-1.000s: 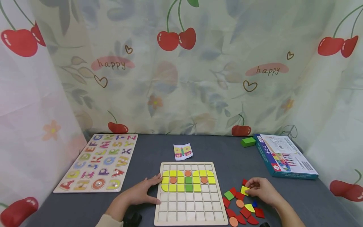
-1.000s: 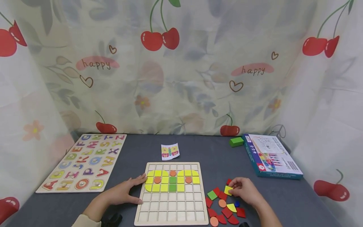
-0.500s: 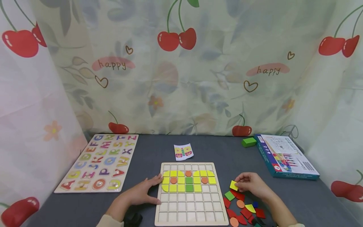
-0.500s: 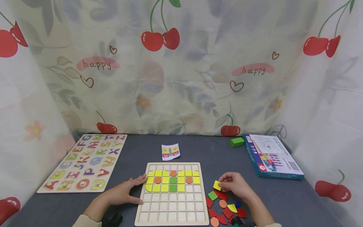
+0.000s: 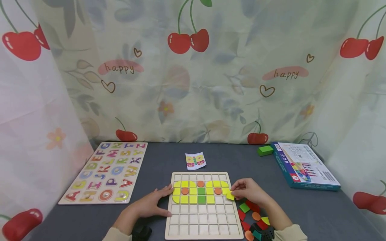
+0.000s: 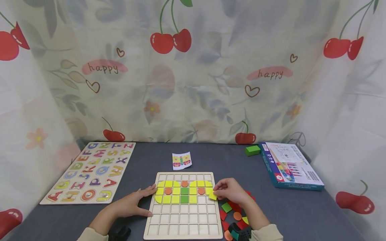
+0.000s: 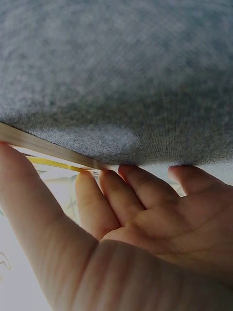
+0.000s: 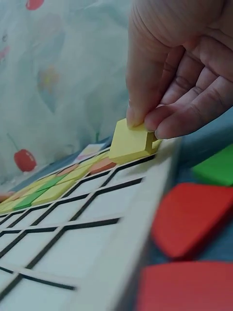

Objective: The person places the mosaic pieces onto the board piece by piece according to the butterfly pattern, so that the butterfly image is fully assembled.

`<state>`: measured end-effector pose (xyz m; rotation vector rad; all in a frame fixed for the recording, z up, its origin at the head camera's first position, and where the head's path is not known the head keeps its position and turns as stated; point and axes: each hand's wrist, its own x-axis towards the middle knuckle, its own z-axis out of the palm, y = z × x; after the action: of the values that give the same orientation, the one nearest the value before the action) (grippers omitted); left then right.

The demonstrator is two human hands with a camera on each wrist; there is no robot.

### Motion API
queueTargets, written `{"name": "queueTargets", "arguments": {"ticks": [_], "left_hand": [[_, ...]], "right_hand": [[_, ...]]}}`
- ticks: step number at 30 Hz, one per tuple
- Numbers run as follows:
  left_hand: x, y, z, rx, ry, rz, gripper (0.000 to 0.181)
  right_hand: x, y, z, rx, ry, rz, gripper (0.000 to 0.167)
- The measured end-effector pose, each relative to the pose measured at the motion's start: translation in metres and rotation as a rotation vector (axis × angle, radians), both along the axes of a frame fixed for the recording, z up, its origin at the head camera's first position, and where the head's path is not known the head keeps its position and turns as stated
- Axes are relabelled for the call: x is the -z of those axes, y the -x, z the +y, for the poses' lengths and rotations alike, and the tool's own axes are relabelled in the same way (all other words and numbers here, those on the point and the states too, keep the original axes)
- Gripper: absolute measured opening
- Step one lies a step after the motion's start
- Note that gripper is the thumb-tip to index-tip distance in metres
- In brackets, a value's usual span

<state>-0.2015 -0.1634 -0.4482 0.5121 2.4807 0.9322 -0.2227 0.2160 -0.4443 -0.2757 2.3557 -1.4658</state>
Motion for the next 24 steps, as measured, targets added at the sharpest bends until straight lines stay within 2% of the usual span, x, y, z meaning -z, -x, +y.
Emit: {"name": "queueTargets", "arguments": {"ticks": [5,9,15,24], "left_hand": [[0.001,-0.001,0.001,0.004,0.007,-0.009,0.089],[0.000,-0.001,0.001,0.000,0.010,-0.001,0.090],[-0.002,-0.001,0.002,-0.001,0.012,0.003,0.090],[0.000,0.000,0.000,-0.007,0.011,0.002,0.091]], "right_hand": [[0.001,0.002,-0.015,-0.064,0.016,0.025,0.024],[0.002,0.002,-0.027,-0.087,-0.025,0.072,0.021],[0.003,0.001,-0.037,-0.093,-0.113,0.139,0.015],[0.000,-0.002,-0.035,-0.077,-0.133,0.186,0.012]]}}
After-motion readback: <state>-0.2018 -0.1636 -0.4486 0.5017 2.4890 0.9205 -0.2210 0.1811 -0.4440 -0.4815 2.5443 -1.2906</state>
